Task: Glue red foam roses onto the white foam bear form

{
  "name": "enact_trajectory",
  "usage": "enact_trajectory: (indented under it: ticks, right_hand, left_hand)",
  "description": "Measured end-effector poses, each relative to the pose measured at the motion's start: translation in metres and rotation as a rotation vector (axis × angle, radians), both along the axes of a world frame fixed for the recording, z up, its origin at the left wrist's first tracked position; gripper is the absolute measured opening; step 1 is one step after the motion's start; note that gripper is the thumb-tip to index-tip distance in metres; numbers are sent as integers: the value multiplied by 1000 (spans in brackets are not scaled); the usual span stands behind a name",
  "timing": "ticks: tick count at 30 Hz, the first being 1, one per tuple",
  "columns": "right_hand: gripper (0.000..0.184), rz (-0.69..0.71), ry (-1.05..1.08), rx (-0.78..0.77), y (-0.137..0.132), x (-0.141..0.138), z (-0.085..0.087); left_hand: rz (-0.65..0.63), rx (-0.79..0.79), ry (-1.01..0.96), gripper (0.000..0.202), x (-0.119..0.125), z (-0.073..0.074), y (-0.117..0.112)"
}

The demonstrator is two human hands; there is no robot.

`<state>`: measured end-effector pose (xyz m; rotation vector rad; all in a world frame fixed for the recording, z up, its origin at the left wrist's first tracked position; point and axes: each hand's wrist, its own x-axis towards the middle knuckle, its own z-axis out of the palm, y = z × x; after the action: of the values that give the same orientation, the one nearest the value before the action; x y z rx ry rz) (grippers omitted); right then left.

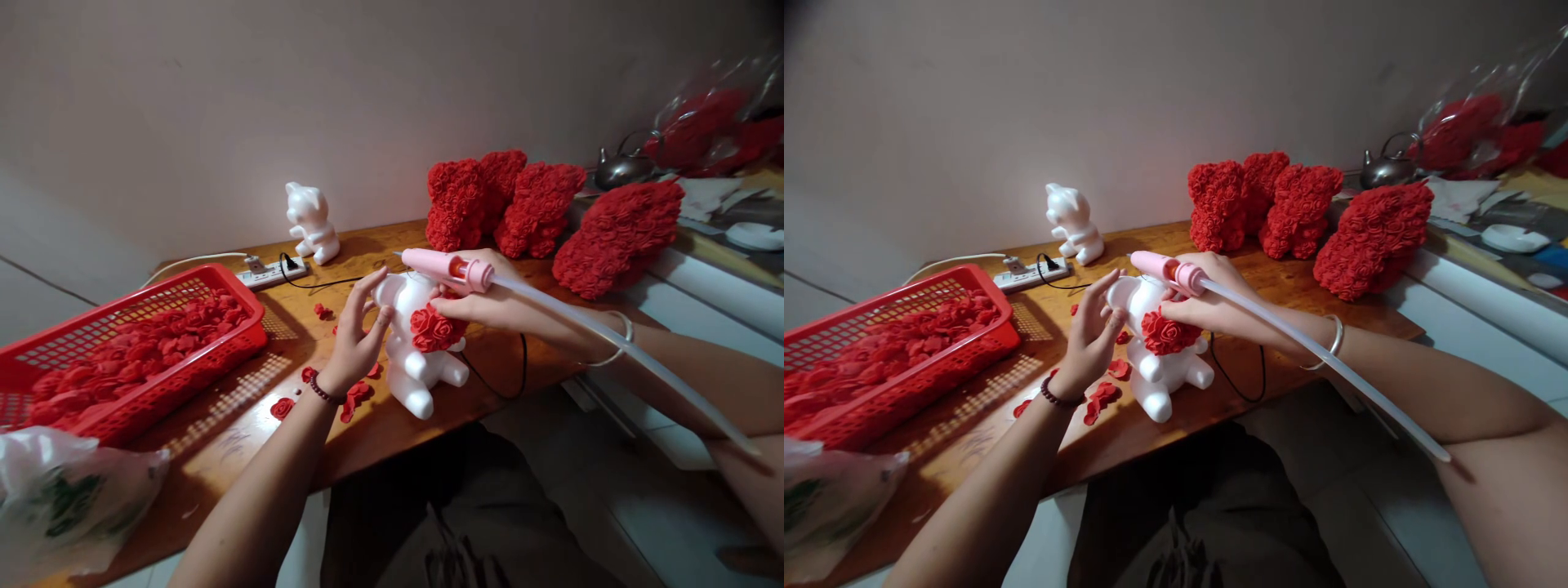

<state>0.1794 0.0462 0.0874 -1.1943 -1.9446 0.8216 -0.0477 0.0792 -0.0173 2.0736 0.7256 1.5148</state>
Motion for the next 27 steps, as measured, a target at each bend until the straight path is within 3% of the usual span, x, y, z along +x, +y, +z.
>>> enact_trajectory:
  ticks: [6,14,22,27]
  right_hand:
    - [10,-20,-63,43,2,0,-3]
    - [19,-84,-77,196,6,2,-18]
    - [18,-113,-145,260,1,3,-13]
    - [16,-91,-151,221,-1,3,-11]
  left_hand:
    - [4,-7,0,50,1,2,-1]
    - [1,-5,-1,49,1,3,-2]
    - [24,-5,20,49,2,4,-5]
    - [8,8,26,49,3,4,-6]
